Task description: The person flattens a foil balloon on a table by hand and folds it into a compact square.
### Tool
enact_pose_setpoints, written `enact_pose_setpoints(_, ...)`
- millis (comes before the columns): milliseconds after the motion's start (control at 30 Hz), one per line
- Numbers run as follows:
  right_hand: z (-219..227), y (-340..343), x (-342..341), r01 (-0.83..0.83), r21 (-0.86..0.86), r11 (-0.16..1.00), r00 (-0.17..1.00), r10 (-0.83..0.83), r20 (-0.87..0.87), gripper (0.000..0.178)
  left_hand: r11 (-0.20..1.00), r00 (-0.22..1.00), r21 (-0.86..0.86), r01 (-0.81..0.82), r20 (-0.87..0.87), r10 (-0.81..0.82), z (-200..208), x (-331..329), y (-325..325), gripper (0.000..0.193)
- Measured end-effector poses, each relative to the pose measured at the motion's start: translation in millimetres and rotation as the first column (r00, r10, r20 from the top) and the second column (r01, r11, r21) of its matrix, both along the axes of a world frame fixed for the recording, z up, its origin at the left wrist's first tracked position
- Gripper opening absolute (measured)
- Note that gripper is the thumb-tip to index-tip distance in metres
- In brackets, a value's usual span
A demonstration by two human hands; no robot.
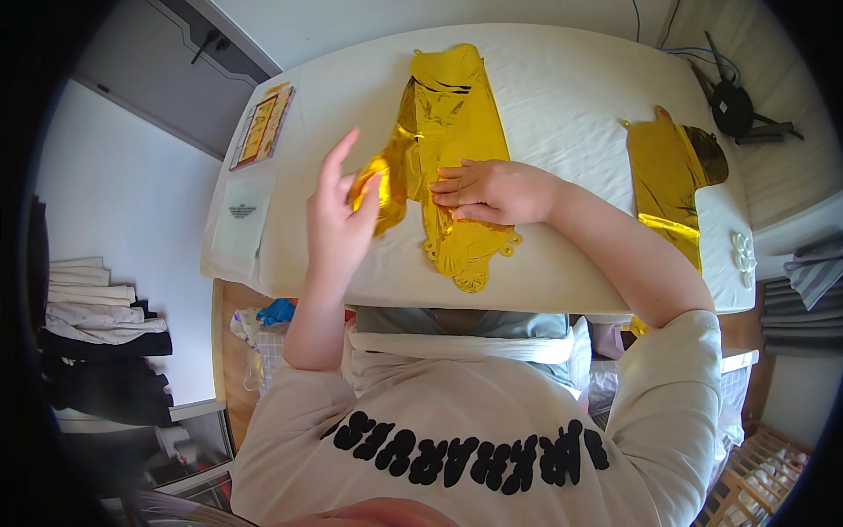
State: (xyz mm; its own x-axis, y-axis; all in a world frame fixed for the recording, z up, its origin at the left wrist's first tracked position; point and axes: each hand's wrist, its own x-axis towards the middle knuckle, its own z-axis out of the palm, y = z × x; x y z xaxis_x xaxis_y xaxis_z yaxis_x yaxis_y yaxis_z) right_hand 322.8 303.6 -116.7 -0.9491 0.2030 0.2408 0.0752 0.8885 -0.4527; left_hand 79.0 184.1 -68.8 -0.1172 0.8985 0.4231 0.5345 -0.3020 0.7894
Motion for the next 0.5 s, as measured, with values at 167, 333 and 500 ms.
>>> enact_pose_setpoints(167,7.3,-2.9,-1.7,0.021,-0.025,0.999,1.0,-0.021,-0.002,0.034,0.966,0.96,-0.131,0.222,-0.143,-0.24,8.4,31.0,41.3,0.072)
enact_pose_setpoints(333,-18.4,0.7,11.6,0.165,-0.04,0.986,0.985,-0.163,0.055,0.043,0.78,0.838,-0.306,0.545,0.233,-0.494,-23.1,26.3,84.3,0.074)
enact_pose_setpoints(500,-14.8,0.3,8.6,0.131,-0.04,0.991,0.991,-0.13,0.025,0.051,0.878,0.844,-0.072,0.473,0.323,-0.428,-46.9,-4.8,117.7,0.055)
